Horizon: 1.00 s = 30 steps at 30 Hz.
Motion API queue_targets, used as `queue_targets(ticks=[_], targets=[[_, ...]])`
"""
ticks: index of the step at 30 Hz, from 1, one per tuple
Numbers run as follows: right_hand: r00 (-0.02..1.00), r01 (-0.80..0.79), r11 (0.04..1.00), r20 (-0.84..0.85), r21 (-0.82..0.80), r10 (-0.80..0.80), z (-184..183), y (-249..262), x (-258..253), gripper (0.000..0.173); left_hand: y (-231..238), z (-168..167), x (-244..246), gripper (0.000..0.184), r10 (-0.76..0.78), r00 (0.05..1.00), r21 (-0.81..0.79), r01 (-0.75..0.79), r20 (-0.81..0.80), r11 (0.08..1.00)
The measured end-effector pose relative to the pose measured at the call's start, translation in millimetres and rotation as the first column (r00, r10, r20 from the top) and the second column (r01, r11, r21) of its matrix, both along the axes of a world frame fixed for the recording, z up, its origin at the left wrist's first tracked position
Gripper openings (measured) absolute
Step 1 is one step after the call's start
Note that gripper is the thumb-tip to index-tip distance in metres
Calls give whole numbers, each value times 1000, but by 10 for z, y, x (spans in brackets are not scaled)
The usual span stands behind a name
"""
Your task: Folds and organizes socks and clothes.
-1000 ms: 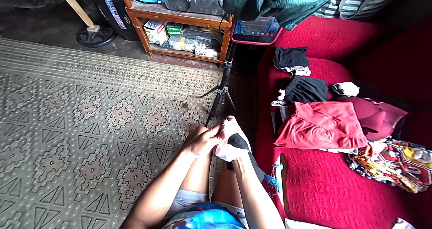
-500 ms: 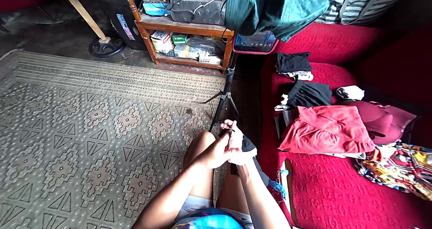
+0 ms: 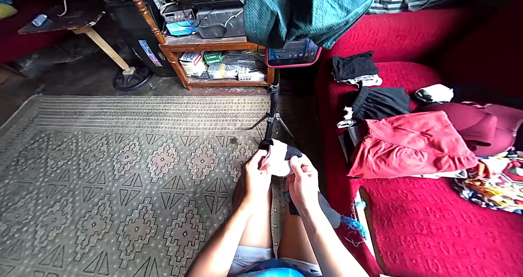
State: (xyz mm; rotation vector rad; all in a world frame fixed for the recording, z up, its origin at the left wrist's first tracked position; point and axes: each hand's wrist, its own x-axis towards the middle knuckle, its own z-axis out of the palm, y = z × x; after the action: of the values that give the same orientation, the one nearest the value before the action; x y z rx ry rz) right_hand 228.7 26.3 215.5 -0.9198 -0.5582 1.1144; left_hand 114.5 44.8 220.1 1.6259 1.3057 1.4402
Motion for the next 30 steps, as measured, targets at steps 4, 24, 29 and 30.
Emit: queue_targets(ticks=[4, 24, 29, 30], targets=[[999, 23, 999, -30, -28, -24, -26, 41, -53, 17, 71, -27, -44, 16, 131, 989, 68, -127, -65, 990], [507, 79, 992, 861, -102, 48, -175, -19, 417, 34, 6, -300, 314, 16, -71, 996, 30, 72, -52, 997], [369, 43, 983, 917, -177, 149, -205, -264, 681, 36, -166, -413, 253, 15, -228, 967, -170, 206, -115, 964], [361, 40, 987, 924, -153, 128, -149, -327, 807, 35, -204, -392, 223, 15, -289, 956, -215, 272, -54, 938]])
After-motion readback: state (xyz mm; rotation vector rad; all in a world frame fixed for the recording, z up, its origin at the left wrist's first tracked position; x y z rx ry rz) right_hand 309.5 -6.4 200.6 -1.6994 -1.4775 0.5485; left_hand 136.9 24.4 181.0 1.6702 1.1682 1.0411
